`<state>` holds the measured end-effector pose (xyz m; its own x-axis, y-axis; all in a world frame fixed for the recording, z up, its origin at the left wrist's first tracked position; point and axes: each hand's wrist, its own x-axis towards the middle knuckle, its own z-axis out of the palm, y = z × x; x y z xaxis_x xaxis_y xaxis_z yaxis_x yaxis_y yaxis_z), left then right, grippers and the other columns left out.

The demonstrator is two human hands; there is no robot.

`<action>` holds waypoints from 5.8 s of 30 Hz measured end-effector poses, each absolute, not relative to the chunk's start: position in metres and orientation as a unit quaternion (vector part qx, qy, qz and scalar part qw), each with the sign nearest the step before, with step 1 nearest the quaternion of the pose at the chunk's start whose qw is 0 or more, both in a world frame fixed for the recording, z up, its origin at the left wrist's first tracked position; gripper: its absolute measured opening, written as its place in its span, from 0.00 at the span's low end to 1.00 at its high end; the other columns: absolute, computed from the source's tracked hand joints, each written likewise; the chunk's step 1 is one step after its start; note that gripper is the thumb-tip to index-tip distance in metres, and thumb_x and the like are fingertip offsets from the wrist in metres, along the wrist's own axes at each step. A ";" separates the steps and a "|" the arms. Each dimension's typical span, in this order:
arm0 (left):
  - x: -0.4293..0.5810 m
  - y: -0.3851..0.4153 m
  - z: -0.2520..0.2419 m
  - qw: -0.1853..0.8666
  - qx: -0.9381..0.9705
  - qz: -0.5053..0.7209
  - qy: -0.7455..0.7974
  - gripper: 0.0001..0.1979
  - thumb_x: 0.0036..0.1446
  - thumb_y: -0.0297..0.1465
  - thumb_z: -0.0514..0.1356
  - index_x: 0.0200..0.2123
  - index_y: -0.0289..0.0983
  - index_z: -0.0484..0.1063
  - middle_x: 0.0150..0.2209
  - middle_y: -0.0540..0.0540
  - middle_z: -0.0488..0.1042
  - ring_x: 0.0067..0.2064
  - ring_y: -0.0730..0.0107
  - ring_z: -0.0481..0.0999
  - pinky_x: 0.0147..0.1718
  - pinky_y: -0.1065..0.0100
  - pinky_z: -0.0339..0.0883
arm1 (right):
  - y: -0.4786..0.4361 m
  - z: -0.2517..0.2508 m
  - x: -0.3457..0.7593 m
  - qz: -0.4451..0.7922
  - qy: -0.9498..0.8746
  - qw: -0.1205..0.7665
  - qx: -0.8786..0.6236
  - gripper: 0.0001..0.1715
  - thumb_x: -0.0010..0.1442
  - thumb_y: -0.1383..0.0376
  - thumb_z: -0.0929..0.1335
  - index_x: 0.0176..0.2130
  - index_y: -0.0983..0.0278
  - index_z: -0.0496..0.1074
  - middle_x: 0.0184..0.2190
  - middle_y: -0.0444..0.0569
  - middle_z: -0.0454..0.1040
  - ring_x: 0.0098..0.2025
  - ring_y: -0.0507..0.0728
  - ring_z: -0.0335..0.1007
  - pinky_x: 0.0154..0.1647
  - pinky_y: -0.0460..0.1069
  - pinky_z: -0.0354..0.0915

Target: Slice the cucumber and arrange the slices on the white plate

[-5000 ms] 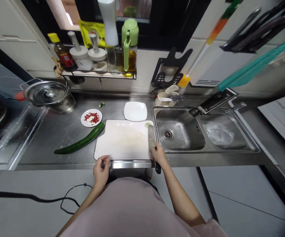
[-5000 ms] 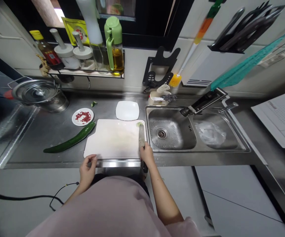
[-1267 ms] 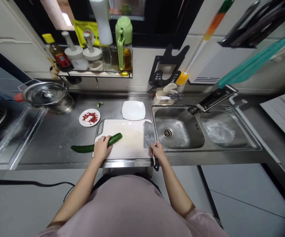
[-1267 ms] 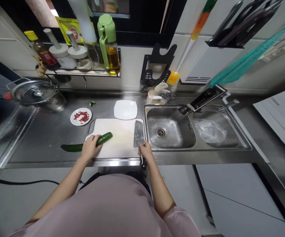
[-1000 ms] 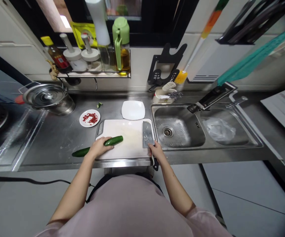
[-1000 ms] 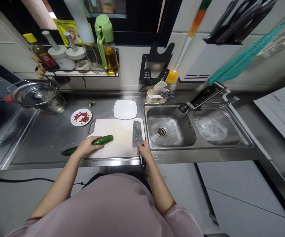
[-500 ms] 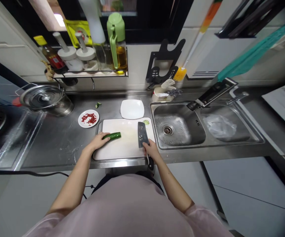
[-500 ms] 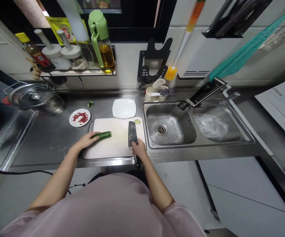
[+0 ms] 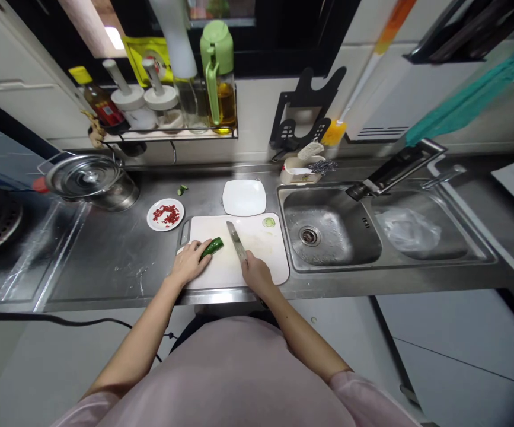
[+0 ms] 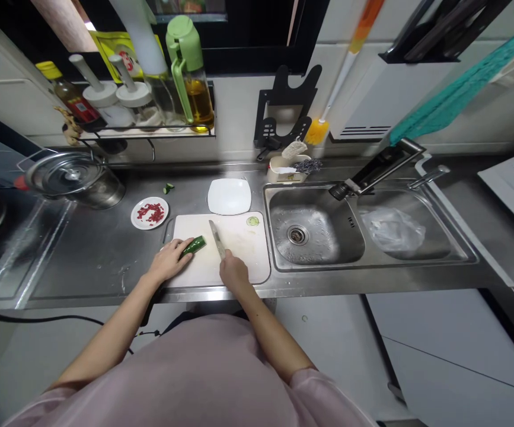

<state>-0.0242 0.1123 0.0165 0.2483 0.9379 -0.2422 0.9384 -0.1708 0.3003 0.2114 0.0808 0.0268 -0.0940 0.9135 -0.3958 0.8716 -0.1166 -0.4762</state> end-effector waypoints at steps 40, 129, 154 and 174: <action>-0.019 0.116 -0.014 0.131 0.815 0.124 0.551 0.20 0.63 0.34 0.51 0.57 0.48 0.68 0.52 0.44 0.70 0.49 0.61 0.71 0.49 0.62 0.68 | 0.072 0.059 0.165 0.253 -0.727 -0.068 -0.634 0.22 0.63 0.73 0.56 0.55 0.68 0.64 0.37 0.58 0.77 0.43 0.60 0.75 0.39 0.50 0.65; -0.002 0.116 -0.023 0.140 0.772 0.209 0.583 0.17 0.63 0.31 0.53 0.52 0.45 0.74 0.53 0.45 0.72 0.52 0.61 0.69 0.54 0.57 0.65 | 0.085 0.059 0.168 0.300 -0.713 -0.092 -0.627 0.18 0.64 0.71 0.56 0.53 0.68 0.61 0.39 0.59 0.77 0.42 0.61 0.74 0.38 0.51 0.63; -0.002 0.119 -0.026 0.107 0.785 0.227 0.566 0.15 0.62 0.30 0.54 0.49 0.43 0.76 0.50 0.45 0.74 0.49 0.62 0.71 0.50 0.59 0.68 | 0.093 0.056 0.162 0.316 -0.704 -0.116 -0.626 0.20 0.60 0.74 0.57 0.52 0.68 0.62 0.42 0.60 0.76 0.46 0.61 0.74 0.40 0.51 0.64; -0.002 0.119 -0.026 0.114 0.784 0.226 0.566 0.16 0.63 0.31 0.53 0.50 0.43 0.76 0.50 0.45 0.75 0.49 0.62 0.71 0.51 0.58 0.68 | 0.098 0.043 0.161 0.332 -0.696 -0.121 -0.625 0.19 0.61 0.74 0.58 0.52 0.67 0.62 0.43 0.59 0.76 0.49 0.60 0.73 0.44 0.51 0.65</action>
<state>-0.0020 0.1191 -0.0264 0.2567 0.9398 0.2253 0.8370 -0.3328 0.4343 0.1608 0.0977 0.0433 -0.1883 0.7897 -0.5839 0.9506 -0.0029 -0.3105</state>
